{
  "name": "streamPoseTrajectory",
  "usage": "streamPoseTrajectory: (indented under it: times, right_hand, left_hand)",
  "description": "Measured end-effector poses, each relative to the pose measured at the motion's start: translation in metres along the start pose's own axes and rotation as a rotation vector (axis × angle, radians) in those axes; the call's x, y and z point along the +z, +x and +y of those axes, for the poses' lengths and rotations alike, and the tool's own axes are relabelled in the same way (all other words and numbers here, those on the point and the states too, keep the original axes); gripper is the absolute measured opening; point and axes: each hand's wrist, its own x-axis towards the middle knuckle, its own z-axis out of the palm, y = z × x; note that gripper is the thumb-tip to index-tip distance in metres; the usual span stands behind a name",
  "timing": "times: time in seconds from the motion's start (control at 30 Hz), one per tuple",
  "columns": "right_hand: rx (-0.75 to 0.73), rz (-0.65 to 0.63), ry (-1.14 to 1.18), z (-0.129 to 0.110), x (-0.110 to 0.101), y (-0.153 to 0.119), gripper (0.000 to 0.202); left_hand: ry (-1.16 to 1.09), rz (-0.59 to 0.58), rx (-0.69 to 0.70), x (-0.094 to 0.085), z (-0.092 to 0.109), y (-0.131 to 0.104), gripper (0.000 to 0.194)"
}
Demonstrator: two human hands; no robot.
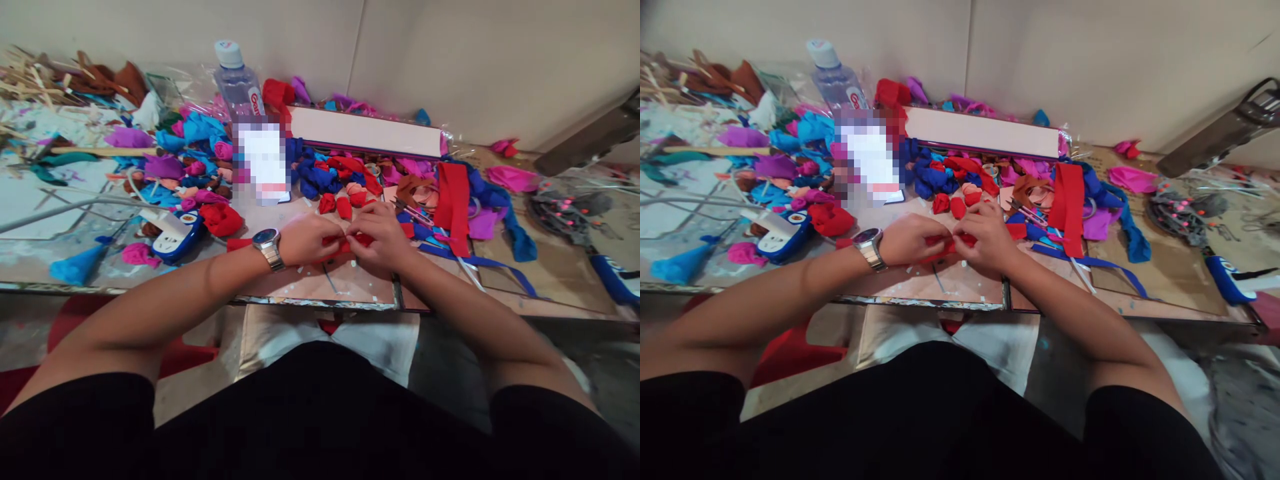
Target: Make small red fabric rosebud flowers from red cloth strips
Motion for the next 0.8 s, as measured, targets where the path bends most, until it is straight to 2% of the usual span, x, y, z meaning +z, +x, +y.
streamPoseTrajectory:
  times: [0.1, 0.23, 0.43, 0.8]
  right_hand:
    - [0.007, -0.002, 0.007, 0.0004, 0.0001, 0.0006, 0.009]
    - [0.007, 0.017, -0.011, 0.0041, -0.0027, 0.0013, 0.007]
    - [-0.018, -0.036, 0.0, 0.0081, -0.006, 0.0004, 0.011]
    - [-0.071, 0.06, -0.048, 0.0054, -0.004, 0.0009, 0.008]
  left_hand:
    - [0.001, -0.029, -0.012, -0.0002, 0.0002, 0.0, 0.028]
    - [-0.11, -0.043, -0.054, -0.0049, -0.0016, 0.0006, 0.033]
    - [-0.241, -0.076, -0.104, -0.0082, -0.0049, 0.0034, 0.035]
    - [-0.528, -0.145, -0.196, -0.0055, -0.0092, 0.0047, 0.034]
